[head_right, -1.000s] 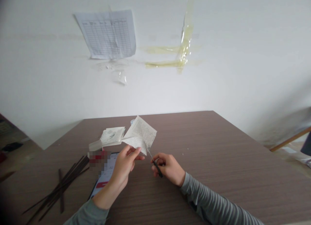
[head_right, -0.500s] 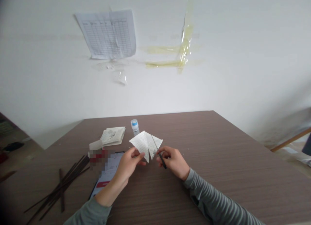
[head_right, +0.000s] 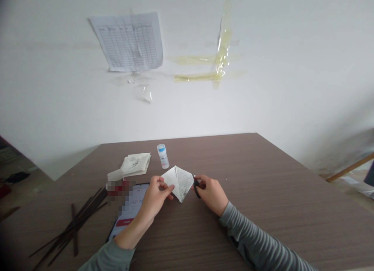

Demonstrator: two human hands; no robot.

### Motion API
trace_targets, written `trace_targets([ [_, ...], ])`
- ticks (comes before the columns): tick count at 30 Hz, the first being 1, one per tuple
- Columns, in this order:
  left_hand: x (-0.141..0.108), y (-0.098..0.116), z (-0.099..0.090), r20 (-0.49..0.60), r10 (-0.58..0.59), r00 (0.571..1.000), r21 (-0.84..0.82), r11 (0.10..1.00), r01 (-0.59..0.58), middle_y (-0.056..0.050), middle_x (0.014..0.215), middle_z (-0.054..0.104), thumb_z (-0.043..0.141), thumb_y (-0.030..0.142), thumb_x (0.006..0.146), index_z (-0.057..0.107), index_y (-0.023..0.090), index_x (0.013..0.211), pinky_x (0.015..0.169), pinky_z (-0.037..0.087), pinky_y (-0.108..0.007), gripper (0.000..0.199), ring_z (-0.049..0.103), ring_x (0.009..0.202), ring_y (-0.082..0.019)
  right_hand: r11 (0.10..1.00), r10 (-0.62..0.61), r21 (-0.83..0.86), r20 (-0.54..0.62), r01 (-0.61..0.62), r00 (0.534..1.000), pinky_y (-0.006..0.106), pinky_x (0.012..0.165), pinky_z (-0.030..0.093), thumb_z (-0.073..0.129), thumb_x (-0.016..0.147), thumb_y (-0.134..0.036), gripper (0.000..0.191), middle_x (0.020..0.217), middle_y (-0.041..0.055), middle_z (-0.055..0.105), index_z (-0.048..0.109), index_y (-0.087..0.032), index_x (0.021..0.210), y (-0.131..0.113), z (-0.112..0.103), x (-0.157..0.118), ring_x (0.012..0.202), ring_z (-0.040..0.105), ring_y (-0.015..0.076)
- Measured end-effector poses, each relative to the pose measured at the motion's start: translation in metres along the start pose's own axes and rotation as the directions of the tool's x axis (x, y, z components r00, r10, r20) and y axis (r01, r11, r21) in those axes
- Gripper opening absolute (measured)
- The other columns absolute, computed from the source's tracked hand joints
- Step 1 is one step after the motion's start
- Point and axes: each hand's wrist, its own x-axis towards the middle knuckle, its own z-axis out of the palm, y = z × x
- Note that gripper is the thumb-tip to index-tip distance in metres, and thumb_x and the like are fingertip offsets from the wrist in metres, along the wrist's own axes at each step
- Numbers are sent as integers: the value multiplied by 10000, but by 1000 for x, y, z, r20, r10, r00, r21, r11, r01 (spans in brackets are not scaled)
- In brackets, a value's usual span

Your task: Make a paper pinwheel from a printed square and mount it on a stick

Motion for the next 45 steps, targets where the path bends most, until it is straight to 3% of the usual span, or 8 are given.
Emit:
trace_targets([
  [3,1,1,-2,23,55,998,16,998,-56,86,781,771,1040,333,786,662,306,911,648,602,-300,399,806,575,-205,999,-1,-36,-30,0,1000,429,863,614,898,841,-394,350,835,37,871,955,-287,1170,4,1,0,834,834,315],
  [8,0,-13,5,211,63,975,62,995,-78,-58,837,881,958,479,856,830,284,837,522,519,-284,234,891,766,-305,998,-16,59,3,16,1000,507,909,660,944,796,-351,323,869,66,885,892,-316,1114,2,8,-5,896,873,393],
  [14,-10,-18,17,260,52,964,15,998,-58,-20,851,898,1006,402,832,892,289,898,464,479,-263,174,883,692,-272,995,-39,95,-11,40,999,598,931,718,1017,815,-387,279,939,104,871,842,-365,1031,-3,18,-11,1004,904,480],
  [19,-14,-3,13,277,8,961,48,999,-22,-26,850,895,984,369,825,878,288,875,512,562,-290,143,922,767,-313,995,-54,87,-3,54,999,622,1040,775,1012,878,-332,206,1099,161,964,928,-322,1065,-6,24,-13,1166,949,523],
  [25,-3,-4,12,340,-115,933,176,983,57,-27,969,927,1027,402,801,832,298,975,670,700,-302,281,962,912,-314,984,-172,29,-47,174,984,618,1137,826,915,927,-249,331,1232,162,1025,1027,-267,1237,0,27,-14,1191,998,460],
  [30,1,-8,10,334,-123,935,240,970,42,-42,1051,941,995,419,869,840,299,1053,759,754,-323,269,969,966,-310,972,-235,-16,-13,235,972,611,1210,812,863,981,-223,425,1356,151,1020,1041,-298,1360,4,27,-15,1287,996,457],
  [38,-1,2,4,294,-154,943,356,934,42,-75,1204,980,883,357,967,956,290,1199,502,597,-255,253,975,1091,-319,957,-290,-5,29,290,957,538,1229,792,810,1018,-216,447,1350,128,1026,1025,-275,1406,6,25,-16,1291,995,407],
  [45,5,15,-4,184,-109,977,449,894,15,-85,1209,1021,862,207,973,1033,263,1219,573,640,-269,305,974,1046,-317,945,-325,22,11,325,946,535,1184,810,791,1056,-249,366,1350,103,1027,995,-305,1355,5,31,-18,1251,998,355],
])
